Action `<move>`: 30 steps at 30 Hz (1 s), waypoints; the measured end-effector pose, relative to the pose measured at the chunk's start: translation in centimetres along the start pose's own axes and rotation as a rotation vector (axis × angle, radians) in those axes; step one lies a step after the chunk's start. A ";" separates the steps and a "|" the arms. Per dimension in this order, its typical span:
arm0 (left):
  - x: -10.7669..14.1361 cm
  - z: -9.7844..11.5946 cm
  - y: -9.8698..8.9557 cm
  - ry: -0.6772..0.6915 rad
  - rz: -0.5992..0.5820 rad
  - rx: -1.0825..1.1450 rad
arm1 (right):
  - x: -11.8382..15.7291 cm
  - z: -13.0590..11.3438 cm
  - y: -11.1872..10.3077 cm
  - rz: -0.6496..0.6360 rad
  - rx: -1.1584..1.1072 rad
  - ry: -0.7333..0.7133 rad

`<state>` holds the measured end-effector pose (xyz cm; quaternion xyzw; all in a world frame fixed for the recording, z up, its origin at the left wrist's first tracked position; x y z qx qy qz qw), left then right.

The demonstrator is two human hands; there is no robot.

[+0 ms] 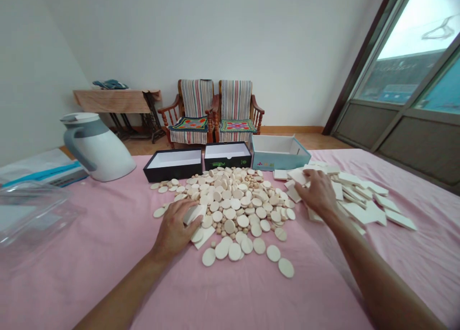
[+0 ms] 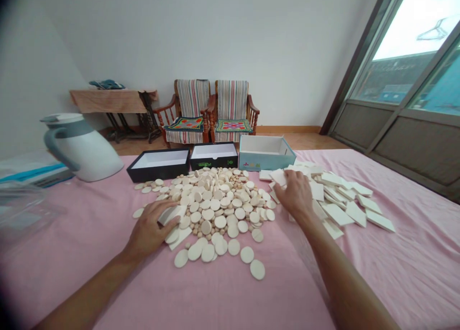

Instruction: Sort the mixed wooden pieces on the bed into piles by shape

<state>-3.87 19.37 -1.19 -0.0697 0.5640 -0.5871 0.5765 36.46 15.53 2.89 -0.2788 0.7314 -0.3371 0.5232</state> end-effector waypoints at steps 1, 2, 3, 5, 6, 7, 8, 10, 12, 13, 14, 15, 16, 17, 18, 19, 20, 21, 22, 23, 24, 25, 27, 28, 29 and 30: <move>0.0 0.0 0.1 0.000 0.000 0.000 | -0.5 2.4 -0.1 0.029 0.042 0.067; 0.0 -0.1 0.1 -0.002 -0.001 -0.002 | -0.8 4.2 -0.3 0.068 0.071 0.119; 0.0 -0.1 0.2 -0.003 -0.002 -0.003 | -0.9 5.4 -0.6 0.108 0.089 0.154; 0.0 -0.2 0.3 -0.009 -0.008 -0.006 | -0.9 5.7 -0.9 0.169 0.079 0.151; 0.0 -0.2 0.3 -0.014 -0.012 -0.006 | -0.8 4.9 -0.9 0.177 0.050 0.114; 0.0 -0.2 0.3 -0.022 -0.016 -0.003 | -0.6 3.5 -0.7 0.172 0.007 0.065; 0.0 -0.2 0.3 -0.033 -0.016 0.003 | -0.3 1.8 -0.5 0.155 -0.045 0.010; 0.0 -0.2 0.2 -0.056 -0.012 0.018 | 0.7 -2.6 -0.1 0.096 -0.168 -0.108; 0.1 -0.2 -0.1 -0.076 -0.005 0.035 | 2.1 -7.8 0.4 -0.007 -0.308 -0.242; 0.1 -0.1 -0.2 -0.084 0.001 0.042 | 3.0 -10.5 0.6 -0.068 -0.382 -0.313; 0.1 -0.2 -0.4 -0.094 0.011 0.047 | 3.9 -13.0 0.7 -0.127 -0.442 -0.369; 0.0 -0.3 -0.7 -0.105 0.026 0.050 | 4.8 -15.4 1.0 -0.193 -0.485 -0.412; 0.0 -0.5 -0.9 -0.116 0.048 0.053 | 5.6 -17.6 1.3 -0.253 -0.518 -0.450; 0.0 -0.6 -1.2 -0.125 0.072 0.057 | 6.4 -19.8 1.6 -0.313 -0.532 -0.498; 0.0 -0.8 -1.5 -0.133 0.097 0.065 | 7.2 -21.8 2.1 -0.370 -0.526 -0.550; 0.0 -1.0 -1.7 -0.141 0.120 0.076 | 7.9 -23.7 2.5 -0.414 -0.507 -0.601; -0.1 -1.3 -1.9 -0.150 0.140 0.088 | 8.4 -25.2 3.0 -0.448 -0.478 -0.638; -0.1 -1.5 -2.1 -0.159 0.156 0.101 | 8.8 -26.5 3.6 -0.476 -0.443 -0.661; 0.0 -1.8 -2.2 -0.173 0.172 0.112 | 9.0 -27.5 4.2 -0.494 -0.408 -0.669; 0.0 -2.1 -2.3 -0.189 0.187 0.118 | 9.0 -28.3 4.8 -0.505 -0.376 -0.665; 0.0 -2.3 -2.4 -0.201 0.202 0.122 | 9.0 -28.8 5.4 -0.512 -0.349 -0.653; 0.0 -2.4 -2.4 -0.210 0.215 0.124 | 9.0 -29.2 5.8 -0.513 -0.326 -0.637; 0.1 -2.6 -2.5 -0.215 0.233 0.130 | 8.9 -29.7 6.3 -0.511 -0.302 -0.608; 0.1 -2.6 -2.6 -0.212 0.235 0.132 | 8.8 -29.7 6.4 -0.518 -0.300 -0.598; 0.1 -2.6 -2.6 -0.209 0.234 0.134 | 8.8 -29.7 6.4 -0.528 -0.304 -0.596; 0.1 -2.5 -2.6 -0.208 0.235 0.135 | 8.8 -29.6 6.2 -0.534 -0.313 -0.600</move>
Point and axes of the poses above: each hand's wrist, its own x-axis away from the middle knuckle, its own y-axis out of the palm, z = x × y, the point moved 9 cm from there along -x, towards the middle knuckle, and after that the axes turned 1 degree about -y, right-handed, at the moved point
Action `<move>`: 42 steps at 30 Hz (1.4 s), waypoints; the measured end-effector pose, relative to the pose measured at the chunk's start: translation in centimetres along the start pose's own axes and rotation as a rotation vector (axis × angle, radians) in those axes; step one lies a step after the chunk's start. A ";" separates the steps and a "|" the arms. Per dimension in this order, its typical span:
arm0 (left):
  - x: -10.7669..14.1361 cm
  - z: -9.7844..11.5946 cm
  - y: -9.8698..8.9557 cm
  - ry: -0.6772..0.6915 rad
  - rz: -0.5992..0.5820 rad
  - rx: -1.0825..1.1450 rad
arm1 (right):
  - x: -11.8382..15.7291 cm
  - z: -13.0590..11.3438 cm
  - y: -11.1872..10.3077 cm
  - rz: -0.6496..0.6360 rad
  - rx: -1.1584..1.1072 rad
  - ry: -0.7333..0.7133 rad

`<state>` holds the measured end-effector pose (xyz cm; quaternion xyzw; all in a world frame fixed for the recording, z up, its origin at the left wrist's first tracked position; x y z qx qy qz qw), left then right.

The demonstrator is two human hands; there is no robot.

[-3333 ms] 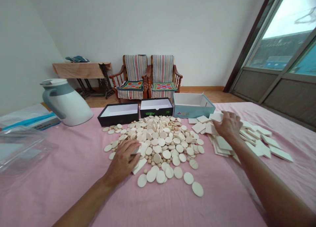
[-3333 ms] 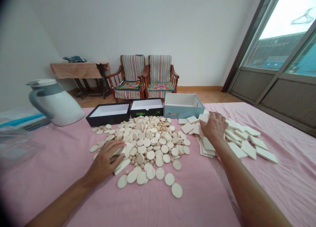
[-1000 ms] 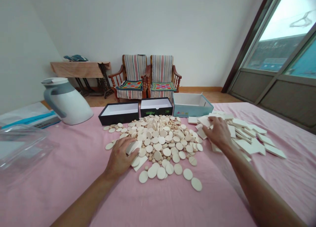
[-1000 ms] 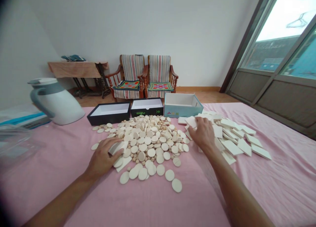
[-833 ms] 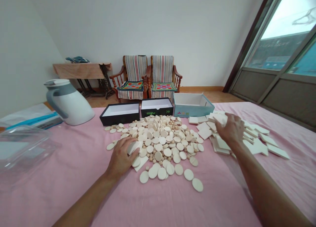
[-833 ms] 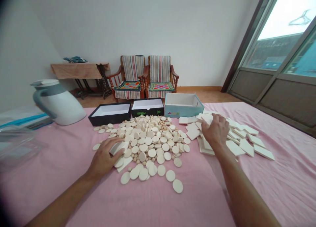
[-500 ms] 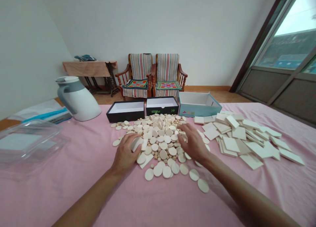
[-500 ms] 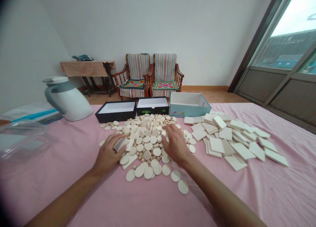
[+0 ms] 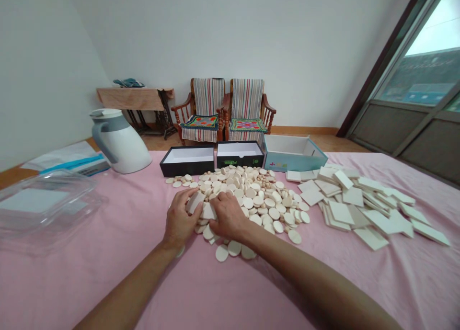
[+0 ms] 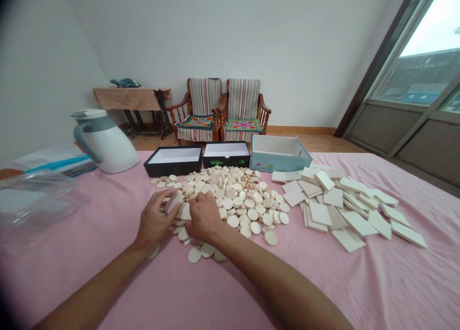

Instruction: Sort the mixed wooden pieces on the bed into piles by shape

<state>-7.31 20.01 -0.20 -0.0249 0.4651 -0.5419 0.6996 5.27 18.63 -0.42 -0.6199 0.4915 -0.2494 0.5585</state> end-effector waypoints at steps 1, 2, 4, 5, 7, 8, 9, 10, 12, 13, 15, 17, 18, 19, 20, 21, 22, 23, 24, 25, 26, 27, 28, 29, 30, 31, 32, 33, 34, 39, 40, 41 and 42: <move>0.0 0.0 0.0 0.000 -0.001 -0.001 | 0.2 0.1 -0.4 0.004 -0.011 -0.010; 0.0 0.0 -0.1 -0.001 -0.002 -0.005 | 0.6 0.4 -0.9 0.021 -0.021 -0.016; 0.1 -0.1 -0.1 -0.006 -0.007 -0.012 | 1.6 1.8 -2.6 0.091 -0.038 -0.001; 0.1 -0.1 0.0 -0.009 -0.012 -0.014 | 2.3 3.1 -3.5 0.138 -0.046 0.025; 0.2 -0.2 0.2 -0.009 -0.024 -0.013 | 4.1 6.7 -5.6 0.242 -0.049 0.106; 0.2 -0.1 0.3 -0.004 -0.031 -0.013 | 5.2 9.0 -6.7 0.300 -0.037 0.157; 0.2 0.0 0.4 0.005 -0.036 -0.013 | 6.3 11.4 -7.6 0.345 -0.010 0.208; 0.2 0.1 0.5 0.016 -0.040 -0.015 | 7.6 14.1 -8.7 0.397 0.031 0.279; 0.2 0.4 0.6 0.041 -0.042 -0.023 | 10.4 19.5 -10.9 0.489 0.143 0.430; 0.2 0.5 0.6 0.050 -0.042 -0.027 | 12.0 22.1 -12.0 0.531 0.201 0.514; 0.2 0.8 0.6 0.066 -0.047 -0.029 | 14.8 26.5 -14.1 0.586 0.307 0.668; 0.2 1.1 0.7 0.081 -0.056 -0.027 | 17.3 29.7 -15.9 0.643 0.376 0.790; 0.2 1.3 0.7 0.086 -0.058 -0.027 | 18.2 30.7 -16.7 0.675 0.398 0.832; 0.2 1.4 0.7 0.091 -0.058 -0.025 | 18.8 31.4 -17.4 0.713 0.411 0.865; 0.3 1.6 0.7 0.094 -0.057 -0.024 | 19.2 31.6 -17.9 0.751 0.415 0.882; 0.3 1.7 0.7 0.096 -0.056 -0.021 | 19.1 31.4 -18.2 0.785 0.407 0.877; 0.3 1.8 0.7 0.099 -0.057 -0.016 | 18.6 30.8 -18.2 0.808 0.382 0.849; 0.3 1.9 0.7 0.104 -0.059 -0.010 | 17.7 29.8 -17.9 0.815 0.334 0.795; 0.3 2.0 0.7 0.110 -0.061 -0.002 | 16.4 28.5 -17.2 0.805 0.262 0.722; 0.3 2.1 0.7 0.117 -0.063 0.010 | 14.8 26.7 -16.2 0.770 0.170 0.627; 0.4 2.2 0.6 0.120 -0.065 0.025 | 13.1 24.6 -15.0 0.725 0.055 0.533; 0.4 2.3 0.6 0.121 -0.068 0.044 | 11.4 22.2 -13.6 0.665 -0.064 0.442; 0.5 2.3 0.6 0.118 -0.074 0.066 | 9.6 19.5 -12.0 0.582 -0.176 0.354; 0.6 2.4 0.6 0.112 -0.084 0.091 | 8.1 16.7 -10.4 0.496 -0.283 0.270; 0.7 2.5 0.7 0.102 -0.097 0.123 | 6.9 13.9 -8.9 0.419 -0.377 0.212; 0.8 2.7 0.7 0.090 -0.112 0.162 | 5.8 11.3 -7.5 0.335 -0.451 0.167; 0.9 2.9 0.7 0.076 -0.125 0.212 | 5.0 9.0 -6.3 0.263 -0.510 0.144; 1.0 3.1 0.7 0.059 -0.136 0.269 | 4.3 7.1 -5.3 0.212 -0.551 0.131; 1.1 3.3 0.6 0.040 -0.142 0.330 | 3.8 5.3 -4.6 0.170 -0.585 0.115; 1.4 4.0 0.2 -0.060 -0.143 0.517 | 2.4 0.5 -2.0 0.075 -0.753 0.062; 1.5 4.0 0.3 -0.084 -0.145 0.531 | 2.4 0.4 -1.6 0.076 -0.773 0.092; 1.6 3.8 0.4 -0.109 -0.150 0.540 | 2.4 0.5 -1.2 0.082 -0.784 0.124; 1.7 3.6 0.5 -0.132 -0.159 0.542 | 2.5 0.5 -1.0 0.089 -0.784 0.144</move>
Point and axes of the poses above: each hand's wrist, its own x-axis away from the middle knuckle, its own y-axis out of the palm, z = x × y, the point moved 9 cm from there along -x, towards the middle knuckle, and after that the axes turned 1 degree about -y, right-handed, at the moved point
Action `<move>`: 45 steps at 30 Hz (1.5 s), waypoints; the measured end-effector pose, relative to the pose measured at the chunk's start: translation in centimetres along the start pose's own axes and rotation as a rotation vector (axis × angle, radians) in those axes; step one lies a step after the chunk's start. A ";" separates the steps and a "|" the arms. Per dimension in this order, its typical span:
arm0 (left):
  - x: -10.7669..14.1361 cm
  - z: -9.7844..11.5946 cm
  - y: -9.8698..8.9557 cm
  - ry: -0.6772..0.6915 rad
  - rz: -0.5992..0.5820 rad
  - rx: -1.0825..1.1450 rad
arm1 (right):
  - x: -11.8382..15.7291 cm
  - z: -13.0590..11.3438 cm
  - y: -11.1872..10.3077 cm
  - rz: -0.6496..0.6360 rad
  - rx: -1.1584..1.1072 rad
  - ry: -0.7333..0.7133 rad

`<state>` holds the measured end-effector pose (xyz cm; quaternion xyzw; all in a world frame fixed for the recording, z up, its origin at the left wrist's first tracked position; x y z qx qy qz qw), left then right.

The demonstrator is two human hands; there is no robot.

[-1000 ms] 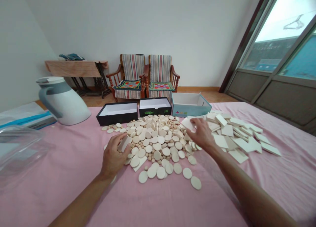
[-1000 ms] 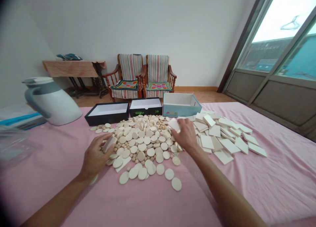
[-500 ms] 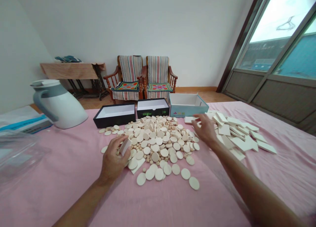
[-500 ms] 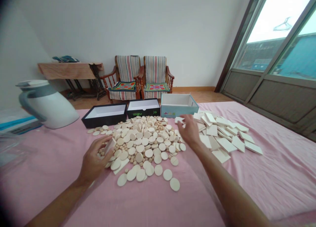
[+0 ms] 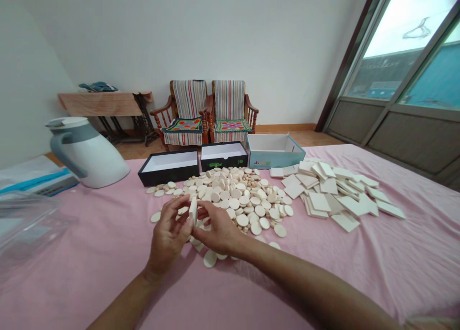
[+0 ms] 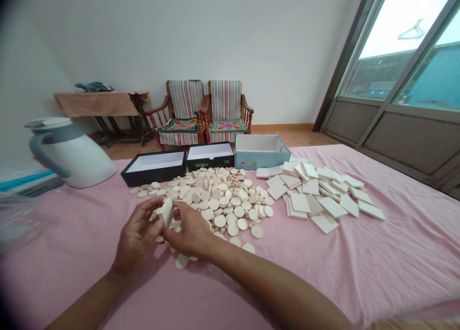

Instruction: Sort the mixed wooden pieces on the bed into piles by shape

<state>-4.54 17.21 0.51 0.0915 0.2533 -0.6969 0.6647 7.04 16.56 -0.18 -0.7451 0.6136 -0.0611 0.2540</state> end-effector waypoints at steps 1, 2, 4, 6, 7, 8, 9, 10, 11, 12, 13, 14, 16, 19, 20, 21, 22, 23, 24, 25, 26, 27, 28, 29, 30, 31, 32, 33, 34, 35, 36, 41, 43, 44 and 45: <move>0.0 -0.3 0.1 -0.018 -0.009 0.000 | 0.1 0.1 -0.1 0.011 0.012 0.002; 0.1 -0.5 0.1 -0.023 -0.023 -0.006 | 0.3 0.1 -0.3 0.022 0.040 -0.004; 0.0 -0.8 0.1 0.008 -0.045 -0.047 | 0.8 0.2 -1.6 0.054 0.134 -0.014; -0.3 -0.9 -0.2 0.052 -0.057 -0.125 | 1.6 0.5 -4.2 0.107 0.254 -0.025; -0.5 -0.9 -0.3 0.070 -0.068 -0.175 | 2.2 0.8 -5.9 0.142 0.318 -0.032; -0.7 -0.9 -0.3 0.086 -0.095 -0.229 | 2.8 1.3 -8.0 0.190 0.384 -0.043; -1.0 -0.7 -0.2 0.104 -0.140 -0.279 | 3.5 1.8 -10.3 0.249 0.457 -0.048; -1.1 -0.5 0.0 0.127 -0.196 -0.328 | 4.4 2.6 -12.7 0.307 0.538 -0.037; -1.3 -0.1 0.3 0.152 -0.262 -0.372 | 5.4 3.5 -15.1 0.348 0.623 -0.015; -1.3 0.2 0.6 0.175 -0.332 -0.411 | 6.4 4.6 -17.5 0.389 0.715 0.023; -1.2 0.5 0.9 0.192 -0.402 -0.444 | 7.5 5.9 -19.9 0.426 0.814 0.080; -1.1 0.8 1.2 0.202 -0.471 -0.473 | 8.6 7.1 -22.1 0.455 0.914 0.145; -0.6 1.0 1.6 0.206 -0.596 -0.526 | 10.8 9.2 -26.0 0.502 1.090 0.264; 0.1 0.9 1.8 0.197 -0.710 -0.601 | 13.1 11.2 -29.9 0.561 1.280 0.387; 0.2 0.8 1.9 0.196 -0.730 -0.620 | 13.4 11.4 -30.5 0.576 1.315 0.405; 0.3 0.7 1.9 0.196 -0.739 -0.636 | 13.4 11.5 -30.6 0.591 1.330 0.411; 0.4 0.5 1.9 0.197 -0.742 -0.649 | 13.2 11.3 -30.3 0.602 1.321 0.402; 0.4 0.3 1.9 0.197 -0.742 -0.661 | 12.7 11.0 -29.6 0.605 1.283 0.376; 0.4 0.0 1.9 0.196 -0.740 -0.673 | 11.9 10.5 -28.3 0.590 1.216 0.329; 0.4 -0.3 2.0 0.194 -0.736 -0.684 | 10.9 9.8 -26.5 0.551 1.129 0.264; 0.3 -0.6 2.0 0.190 -0.733 -0.693 | 9.9 8.9 -24.2 0.496 1.020 0.189; 0.3 -0.9 2.0 0.184 -0.731 -0.697 | 8.8 7.8 -21.6 0.421 0.904 0.106; 0.2 -1.1 2.0 0.177 -0.730 -0.695 | 7.7 6.5 -18.8 0.328 0.806 0.027; 0.2 -1.3 2.0 0.170 -0.731 -0.687 | 6.9 5.2 -16.0 0.248 0.730 -0.039; 0.2 -1.5 2.0 0.162 -0.734 -0.675 | 6.2 3.8 -13.5 0.177 0.674 -0.090; 0.1 -1.5 1.9 0.155 -0.734 -0.662 | 5.6 2.6 -11.0 0.105 0.631 -0.136; 0.1 -1.6 1.9 0.151 -0.735 -0.651 | 5.1 1.5 -8.6 0.030 0.603 -0.176; 0.0 -1.6 1.8 0.148 -0.734 -0.643 | 4.7 0.6 -6.4 -0.047 0.592 -0.219; -0.1 -1.6 1.8 0.147 -0.728 -0.639 | 4.3 -0.1 -4.4 -0.124 0.598 -0.260; -0.2 -1.6 1.6 0.149 -0.713 -0.640 | 4.0 -0.6 -2.7 -0.188 0.615 -0.296; -0.4 -1.7 1.3 0.151 -0.688 -0.645 | 3.7 -0.9 -1.4 -0.238 0.640 -0.326; -2.1 -2.9 -1.4 0.105 -0.441 -0.711 | 1.8 -0.7 1.7 -0.338 0.751 -0.345; -2.7 -3.4 -2.8 0.086 -0.322 -0.742 | 1.1 -0.7 2.0 -0.369 0.792 -0.322; -3.0 -3.4 -3.4 0.089 -0.269 -0.757 | 0.8 -0.8 2.2 -0.390 0.816 -0.318; -3.2 -3.5 -4.0 0.093 -0.222 -0.771 | 0.6 -1.0 2.4 -0.415 0.843 -0.322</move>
Point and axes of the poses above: each hand's wrist, its own x-axis away from the middle knuckle, its own y-axis out of the palm, z = x × y, the point moved 9 cm from there along -x, towards the middle knuckle, and after that the axes turned 1 degree about -y, right-handed, at the moved point
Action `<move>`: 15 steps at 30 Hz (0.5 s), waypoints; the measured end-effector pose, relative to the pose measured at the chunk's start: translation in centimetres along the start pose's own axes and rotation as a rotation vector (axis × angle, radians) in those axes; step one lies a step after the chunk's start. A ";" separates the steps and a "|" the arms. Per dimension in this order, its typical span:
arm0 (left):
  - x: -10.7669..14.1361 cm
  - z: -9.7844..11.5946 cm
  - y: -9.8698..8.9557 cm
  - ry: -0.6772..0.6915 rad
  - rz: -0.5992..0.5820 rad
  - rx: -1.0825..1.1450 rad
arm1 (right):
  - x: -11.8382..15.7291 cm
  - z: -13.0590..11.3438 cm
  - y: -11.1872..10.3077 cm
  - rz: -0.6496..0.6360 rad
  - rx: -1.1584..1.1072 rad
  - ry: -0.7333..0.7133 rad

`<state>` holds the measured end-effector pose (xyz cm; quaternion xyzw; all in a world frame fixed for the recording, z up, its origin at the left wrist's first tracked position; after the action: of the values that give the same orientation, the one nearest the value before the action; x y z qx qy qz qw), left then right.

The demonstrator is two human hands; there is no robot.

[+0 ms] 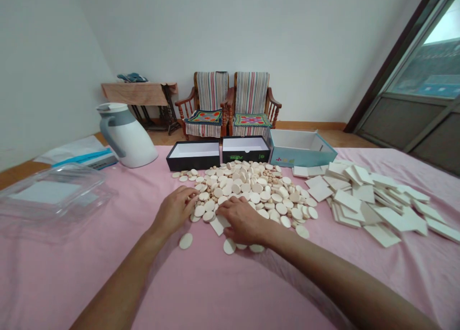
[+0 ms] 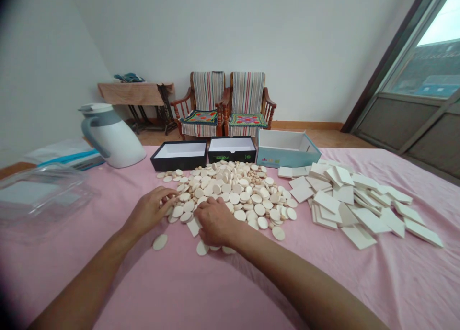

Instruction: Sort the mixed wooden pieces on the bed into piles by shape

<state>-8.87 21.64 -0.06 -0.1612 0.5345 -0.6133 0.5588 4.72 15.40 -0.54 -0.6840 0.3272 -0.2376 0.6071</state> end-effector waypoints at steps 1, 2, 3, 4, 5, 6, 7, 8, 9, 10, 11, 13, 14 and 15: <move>0.0 -0.4 -0.4 -0.012 0.036 -0.016 | -0.2 -0.2 0.0 -0.025 0.029 -0.013; -0.1 -0.8 -0.6 -0.021 0.063 -0.033 | -0.4 -0.4 0.0 -0.043 0.063 -0.029; -0.1 -1.1 -0.8 -0.030 0.084 -0.051 | -0.6 -0.5 0.1 -0.052 0.101 -0.045; -0.1 -1.4 -0.9 -0.038 0.096 -0.070 | -0.7 -0.7 0.1 -0.053 0.139 -0.060; -0.1 -1.6 -0.9 -0.045 0.098 -0.087 | -0.8 -0.8 0.1 -0.047 0.172 -0.073; -0.1 -1.9 -0.8 -0.047 0.096 -0.100 | -0.9 -0.9 0.1 -0.040 0.196 -0.084; -0.1 -2.0 -0.7 -0.046 0.090 -0.109 | -1.0 -1.0 0.1 -0.035 0.209 -0.094; -0.1 -2.1 -0.5 -0.046 0.083 -0.113 | -1.0 -1.1 0.0 -0.034 0.213 -0.103; -0.1 -2.2 -0.3 -0.045 0.077 -0.115 | -0.9 -1.1 -0.2 -0.034 0.205 -0.107; -0.1 -2.3 -0.1 -0.045 0.071 -0.115 | -0.7 -1.1 -0.5 -0.031 0.186 -0.109; -0.1 -2.3 0.1 -0.044 0.067 -0.116 | -0.5 -1.1 -1.0 -0.019 0.159 -0.108; -0.1 -2.3 0.4 -0.043 0.060 -0.120 | 0.6 -0.6 -2.4 0.040 0.086 -0.082; -0.1 -2.3 0.6 -0.043 0.057 -0.122 | 1.3 0.0 -3.2 0.086 0.050 -0.048; 0.0 -2.3 0.7 -0.042 0.055 -0.124 | 2.4 1.1 -4.0 0.138 0.019 0.003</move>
<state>-10.37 22.90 -1.51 -0.1936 0.5636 -0.5600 0.5755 7.72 14.56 3.11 -0.6538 0.3719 -0.1992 0.6282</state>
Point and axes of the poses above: each hand's wrist, its own x-axis away from the middle knuckle, its own y-axis out of the palm, z = x × y, the point moved 9 cm from there along -x, towards the middle knuckle, and after that the axes turned 1 degree about -y, right-handed, at the moved point
